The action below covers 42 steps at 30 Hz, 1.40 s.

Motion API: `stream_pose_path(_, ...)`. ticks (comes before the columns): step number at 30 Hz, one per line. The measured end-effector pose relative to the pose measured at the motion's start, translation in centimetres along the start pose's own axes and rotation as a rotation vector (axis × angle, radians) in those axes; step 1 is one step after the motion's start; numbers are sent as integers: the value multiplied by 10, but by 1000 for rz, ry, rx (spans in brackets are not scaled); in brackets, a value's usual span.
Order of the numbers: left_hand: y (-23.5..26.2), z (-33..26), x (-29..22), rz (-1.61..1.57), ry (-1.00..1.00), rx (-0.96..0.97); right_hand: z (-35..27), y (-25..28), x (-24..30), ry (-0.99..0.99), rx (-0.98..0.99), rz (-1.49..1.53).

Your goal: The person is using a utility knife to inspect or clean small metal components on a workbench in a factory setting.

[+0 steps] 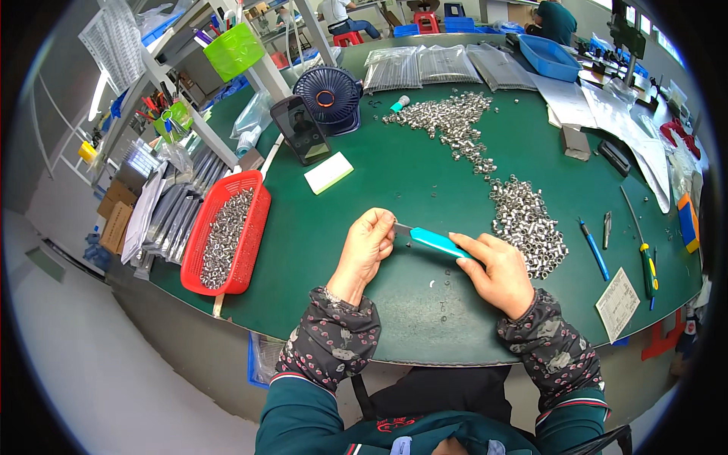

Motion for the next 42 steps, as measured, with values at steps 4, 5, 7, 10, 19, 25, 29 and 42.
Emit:
stream_pose_path(4, 2, 0, 3, -29, 47, 26, 2, 12, 27, 242, -153, -227)
stream_pose_path(5, 2, -1, 4, -109, 79, 30, 2, 16, 25, 208, -195, -154)
stream_pose_path(7, 4, 1, 4, -140, 82, 13, 3, 19, 20, 172, -217, -130)
stream_pose_path(10, 5, 3, 1, -179, 66, 6, 2, 18, 12, 113, -218, -98)
stream_pose_path(19, 1, 2, -3, -209, 27, 69, 1, 4, 1, 12, -61, 12)
stream_pose_path(25, 0, 1, -4, -175, 5, 92, 0, 3, 0, -9, -46, 37)
stream_pose_path(29, -4, 2, -4, -95, -36, 104, -1, 2, -4, -29, -14, 48)
stream_pose_path(42, 6, 3, -4, -153, 55, 65, 6, 28, 10, 113, -335, -8)
Point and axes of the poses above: each hand's wrist, its own z-axis towards the middle knuckle, its own y-axis out of the back of the hand, x = y × z, the point moved 8 cm from there along z, towards the middle knuckle, and after that the axes turned 7 degrees about -x, right-handed, at the moved point
